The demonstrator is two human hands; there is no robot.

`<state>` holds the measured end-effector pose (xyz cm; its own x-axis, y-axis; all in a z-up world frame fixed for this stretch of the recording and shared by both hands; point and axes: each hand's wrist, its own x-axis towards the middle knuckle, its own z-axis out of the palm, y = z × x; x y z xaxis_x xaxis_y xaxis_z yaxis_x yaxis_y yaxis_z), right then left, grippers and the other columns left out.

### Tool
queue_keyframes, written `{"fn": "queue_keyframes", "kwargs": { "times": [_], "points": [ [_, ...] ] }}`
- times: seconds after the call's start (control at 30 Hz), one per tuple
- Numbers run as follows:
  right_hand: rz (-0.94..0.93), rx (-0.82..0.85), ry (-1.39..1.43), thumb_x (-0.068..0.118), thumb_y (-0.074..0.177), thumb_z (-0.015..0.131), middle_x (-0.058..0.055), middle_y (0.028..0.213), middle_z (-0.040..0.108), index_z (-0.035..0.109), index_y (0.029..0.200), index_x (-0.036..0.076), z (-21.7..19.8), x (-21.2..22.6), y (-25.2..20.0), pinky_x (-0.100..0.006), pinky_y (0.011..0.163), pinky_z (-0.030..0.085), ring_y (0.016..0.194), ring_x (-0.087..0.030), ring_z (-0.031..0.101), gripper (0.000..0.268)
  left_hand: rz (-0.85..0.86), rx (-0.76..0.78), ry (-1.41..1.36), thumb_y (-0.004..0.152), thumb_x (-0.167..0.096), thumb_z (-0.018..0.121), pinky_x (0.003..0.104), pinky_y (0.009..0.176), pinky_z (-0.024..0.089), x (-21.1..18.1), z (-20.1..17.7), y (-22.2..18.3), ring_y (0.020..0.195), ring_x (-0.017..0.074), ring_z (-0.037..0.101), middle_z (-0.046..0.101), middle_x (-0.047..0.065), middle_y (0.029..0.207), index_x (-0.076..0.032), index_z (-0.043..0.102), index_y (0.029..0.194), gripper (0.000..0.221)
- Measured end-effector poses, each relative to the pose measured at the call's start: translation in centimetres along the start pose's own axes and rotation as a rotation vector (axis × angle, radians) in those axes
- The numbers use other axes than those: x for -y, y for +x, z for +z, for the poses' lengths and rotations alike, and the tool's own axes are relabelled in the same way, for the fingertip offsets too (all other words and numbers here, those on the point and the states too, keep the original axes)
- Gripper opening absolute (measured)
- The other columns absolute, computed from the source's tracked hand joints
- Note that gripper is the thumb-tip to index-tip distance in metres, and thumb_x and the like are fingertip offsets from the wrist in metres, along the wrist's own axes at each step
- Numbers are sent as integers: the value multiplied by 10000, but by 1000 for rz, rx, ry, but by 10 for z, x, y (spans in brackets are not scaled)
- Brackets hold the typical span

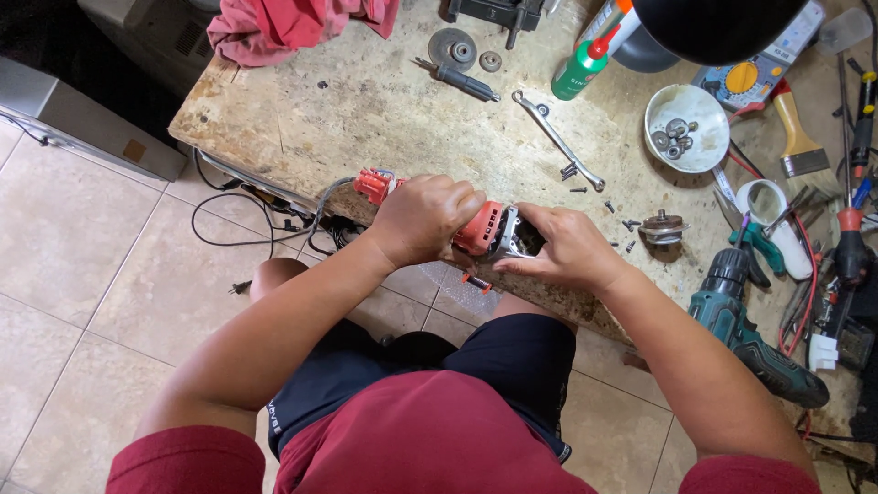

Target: Disassembling an electric angle grinder to inspect and repair internal components using a power drill and hand tools.

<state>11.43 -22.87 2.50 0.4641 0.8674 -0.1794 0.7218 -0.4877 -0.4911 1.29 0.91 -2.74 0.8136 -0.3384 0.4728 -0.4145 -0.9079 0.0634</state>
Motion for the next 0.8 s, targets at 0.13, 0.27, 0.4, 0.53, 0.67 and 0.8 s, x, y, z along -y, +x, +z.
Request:
{"fn": "queue_keyframes", "kwargs": {
  "times": [0.13,0.27,0.4,0.53,0.67,0.8],
  "points": [
    [-9,-4,17,647,785,797,-252,981,761,587,1345,-31,0,2,-1,-472,878,589,919,-392,754,904,-2,-22,8,429,-775,812,357,738,537,2,9,-2,791,215,637,554,-9,869,-182,584,1112,933],
    [-20,-87,-30,647,800,791,-235,951,762,597,1318,-16,6,6,-7,-470,856,593,895,-385,756,863,-2,-68,23,466,-827,769,358,704,528,3,20,-2,759,226,626,544,1,843,-179,592,1050,890],
    [-108,-203,-100,615,788,820,-219,929,753,606,1277,-20,20,-4,-12,-479,809,586,845,-400,747,829,6,-49,0,482,-807,786,361,707,529,5,18,-4,766,232,626,551,7,849,-177,598,1064,878],
    [-135,-188,-66,612,762,833,-255,947,738,594,1276,-10,13,-4,-5,-527,820,568,876,-442,731,842,16,-17,-27,451,-784,804,369,713,539,4,5,0,777,231,640,571,3,857,-175,601,1106,917],
    [-54,-63,13,632,746,833,-241,1019,755,603,1303,1,10,-5,-3,-508,900,567,953,-423,741,872,19,-4,-22,477,-810,776,364,743,537,4,11,-4,805,230,642,571,9,872,-170,590,1123,929],
    [-62,-108,27,630,759,821,-227,1013,757,599,1309,3,12,-4,-5,-497,895,559,943,-414,743,863,16,32,-39,455,-749,828,373,753,543,2,-5,2,814,234,646,572,9,882,-168,585,1125,920]
  ]
}}
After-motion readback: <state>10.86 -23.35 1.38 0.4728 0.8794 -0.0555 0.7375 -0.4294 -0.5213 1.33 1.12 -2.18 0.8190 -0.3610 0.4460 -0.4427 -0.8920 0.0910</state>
